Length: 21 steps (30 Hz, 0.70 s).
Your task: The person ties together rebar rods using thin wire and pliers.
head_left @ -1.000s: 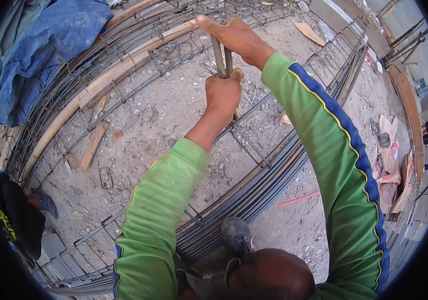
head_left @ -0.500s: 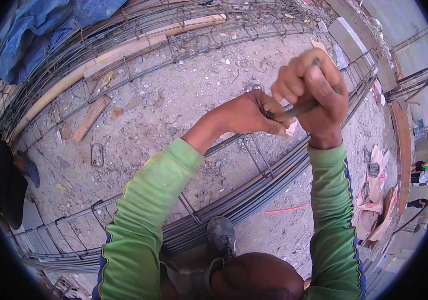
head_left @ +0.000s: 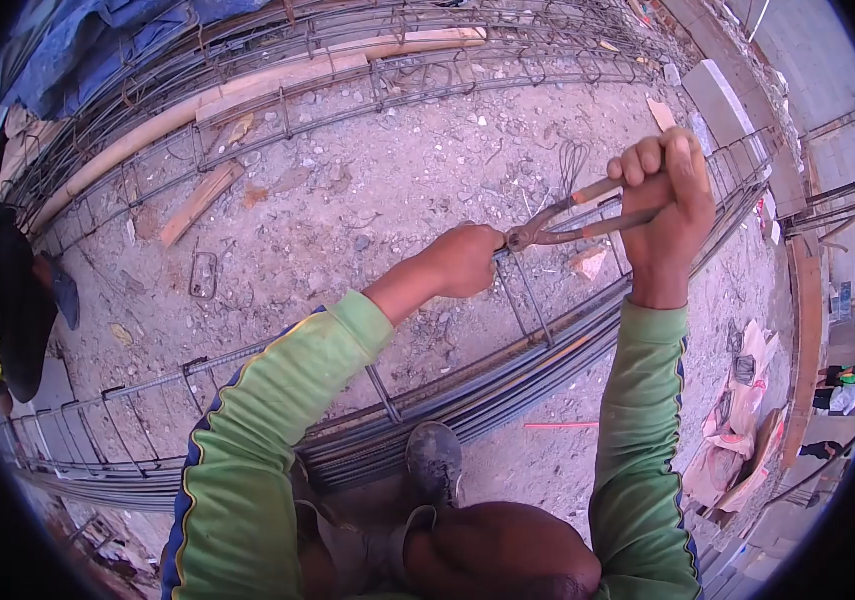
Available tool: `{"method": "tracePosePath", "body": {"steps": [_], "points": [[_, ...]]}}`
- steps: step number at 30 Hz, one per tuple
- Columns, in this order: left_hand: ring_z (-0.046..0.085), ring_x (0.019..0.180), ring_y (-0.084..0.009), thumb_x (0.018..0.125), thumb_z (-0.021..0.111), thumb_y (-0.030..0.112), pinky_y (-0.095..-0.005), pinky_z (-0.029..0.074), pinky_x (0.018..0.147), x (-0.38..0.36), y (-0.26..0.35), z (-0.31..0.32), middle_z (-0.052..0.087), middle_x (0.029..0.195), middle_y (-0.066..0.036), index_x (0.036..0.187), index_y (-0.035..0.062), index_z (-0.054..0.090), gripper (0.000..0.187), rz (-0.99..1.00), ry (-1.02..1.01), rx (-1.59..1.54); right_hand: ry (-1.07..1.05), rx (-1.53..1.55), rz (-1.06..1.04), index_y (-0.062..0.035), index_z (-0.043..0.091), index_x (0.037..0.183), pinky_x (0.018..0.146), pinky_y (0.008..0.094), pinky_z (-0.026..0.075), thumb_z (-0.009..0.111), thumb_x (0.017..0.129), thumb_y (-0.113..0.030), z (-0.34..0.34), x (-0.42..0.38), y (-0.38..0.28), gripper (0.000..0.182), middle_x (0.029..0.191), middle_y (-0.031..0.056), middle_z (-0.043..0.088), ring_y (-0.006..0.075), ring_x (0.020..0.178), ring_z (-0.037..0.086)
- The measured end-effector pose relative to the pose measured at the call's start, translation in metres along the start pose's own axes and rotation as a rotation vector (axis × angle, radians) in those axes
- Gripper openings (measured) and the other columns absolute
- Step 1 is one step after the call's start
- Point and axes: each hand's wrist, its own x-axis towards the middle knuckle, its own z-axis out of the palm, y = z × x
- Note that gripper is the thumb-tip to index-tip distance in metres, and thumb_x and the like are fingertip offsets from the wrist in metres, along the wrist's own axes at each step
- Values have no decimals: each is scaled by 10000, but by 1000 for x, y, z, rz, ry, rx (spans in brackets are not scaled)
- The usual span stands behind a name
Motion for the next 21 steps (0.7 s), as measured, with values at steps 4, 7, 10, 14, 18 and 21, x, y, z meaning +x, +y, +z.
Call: {"method": "tracePosePath", "body": {"steps": [4,7,10,14,18,21], "points": [[633,1028,-448,802,546,19,-509,505,911,-4,3,0,667,1018,-283,1097,-28,661,320,49,79,5,234,-268,166,-1,538,1045,646,342,470,521,1019,-160,32,57,19,162,808,30,506,159,680,505],[638,1019,-444,785,527,-1,-506,509,906,-2,-1,1,669,1012,-281,1099,-18,666,344,22,85,40,244,-392,296,6,558,1038,596,324,464,524,1010,-138,47,65,27,151,811,39,541,140,642,520],[647,1002,-438,774,511,-16,-502,517,895,-2,-4,5,672,1002,-279,1078,-12,675,345,-20,90,-30,83,-468,115,25,573,1064,630,341,509,532,1010,-147,64,24,8,185,854,74,586,147,688,573],[653,987,-434,765,501,-22,-498,520,877,-4,-2,3,674,988,-277,1046,-16,678,332,-48,93,-60,-188,-385,-63,26,522,1140,860,387,506,499,1033,-138,55,-46,-8,197,946,104,541,210,893,574],[671,1010,-419,799,548,4,-469,534,867,-2,-2,2,686,1055,-265,1061,-30,697,303,-62,17,-55,-206,-304,-309,22,453,1203,890,500,537,564,1022,-242,29,-80,1,339,1008,162,551,275,962,580],[673,1012,-414,798,544,1,-466,533,864,-1,-3,5,687,1054,-262,1055,-28,699,302,-54,15,-51,-238,-270,-348,7,451,1197,930,535,511,614,995,-291,25,-99,5,396,1034,163,538,287,996,565]]}}
